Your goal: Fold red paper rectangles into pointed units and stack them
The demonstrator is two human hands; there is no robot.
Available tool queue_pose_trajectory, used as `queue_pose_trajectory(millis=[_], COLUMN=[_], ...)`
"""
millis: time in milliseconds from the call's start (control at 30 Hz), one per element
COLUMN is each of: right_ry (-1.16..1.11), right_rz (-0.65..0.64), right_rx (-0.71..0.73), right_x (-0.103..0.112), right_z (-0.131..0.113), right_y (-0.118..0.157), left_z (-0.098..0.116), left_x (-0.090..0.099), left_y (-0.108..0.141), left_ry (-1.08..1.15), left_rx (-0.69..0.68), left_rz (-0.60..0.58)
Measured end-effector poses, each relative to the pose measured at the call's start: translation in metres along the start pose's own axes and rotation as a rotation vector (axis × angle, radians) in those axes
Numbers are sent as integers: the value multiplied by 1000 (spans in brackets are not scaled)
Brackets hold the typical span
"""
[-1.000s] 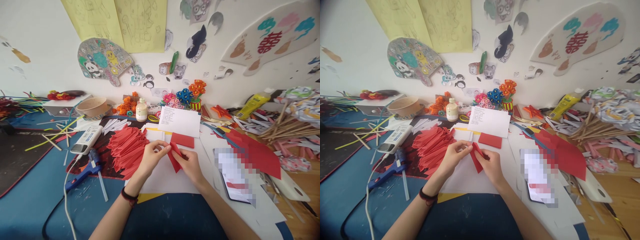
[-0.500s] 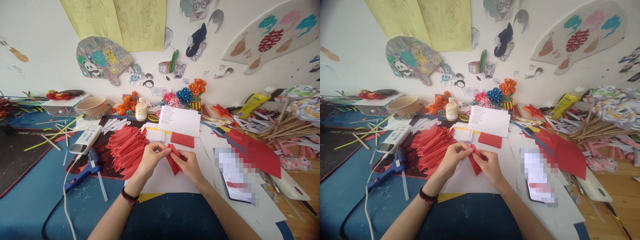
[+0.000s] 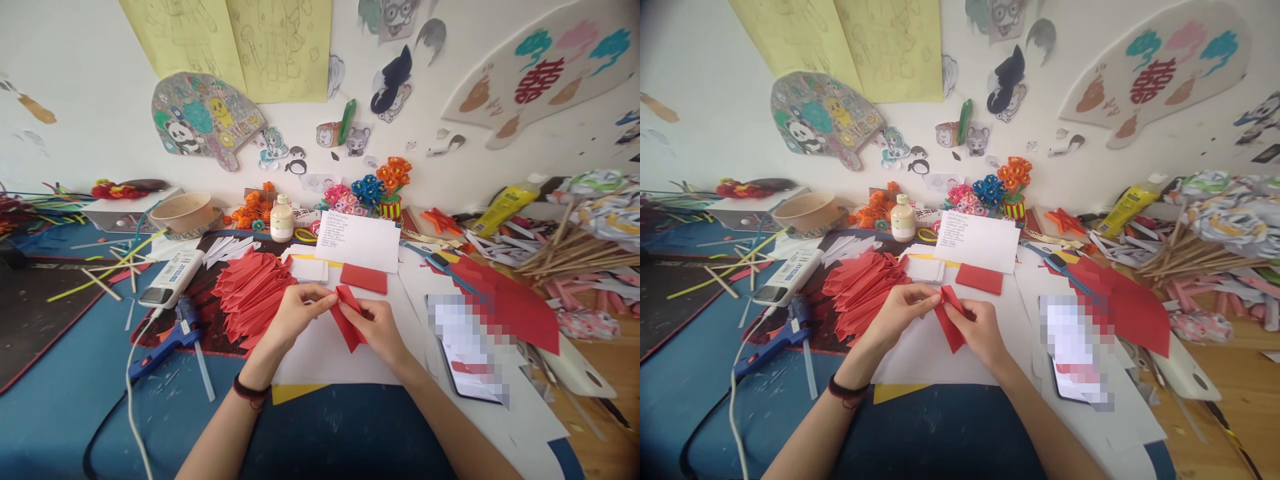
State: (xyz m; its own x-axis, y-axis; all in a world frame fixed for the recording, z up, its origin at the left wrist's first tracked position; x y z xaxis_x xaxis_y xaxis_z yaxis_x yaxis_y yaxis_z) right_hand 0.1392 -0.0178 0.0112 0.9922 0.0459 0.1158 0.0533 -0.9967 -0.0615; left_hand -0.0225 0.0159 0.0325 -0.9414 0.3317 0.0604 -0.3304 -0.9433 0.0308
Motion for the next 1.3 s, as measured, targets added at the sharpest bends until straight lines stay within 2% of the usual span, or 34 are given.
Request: queue_pose_trajectory(millis=[300, 667, 900, 1067, 1300], right_ry=[8, 16, 24, 69, 75], right_rz=[-37, -20, -36, 37, 62], right_rx=[-3, -12, -14, 1, 62], right_x=[-1, 0, -1, 3, 2], right_z=[0, 4, 3, 4, -1], right_y=[0, -1, -2, -1, 4], left_z=[-1, -1, 1, 1, 3], left_x=[0, -3, -2, -5, -5], left_y=[2, 4, 5, 5, 6], left_ry=[-104, -279, -308, -332, -360], left_rx=[-29, -180, -210, -215, -215], left_rz=[76, 142, 106, 78, 165])
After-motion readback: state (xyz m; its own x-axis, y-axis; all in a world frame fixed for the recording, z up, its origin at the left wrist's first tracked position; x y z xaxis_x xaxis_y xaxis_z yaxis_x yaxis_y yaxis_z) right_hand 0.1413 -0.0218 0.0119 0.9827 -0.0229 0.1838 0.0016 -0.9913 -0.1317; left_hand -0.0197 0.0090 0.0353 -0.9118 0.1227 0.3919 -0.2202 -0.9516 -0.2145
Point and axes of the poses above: each hand's wrist, its own y-axis away from the middle knuckle, its own x-axis out of the back of the hand, z = x × y, the point moved 2 cm from there along -y, towards the middle knuckle, and after that the axes turned 3 degrees about -y, right-handed, at the moved point
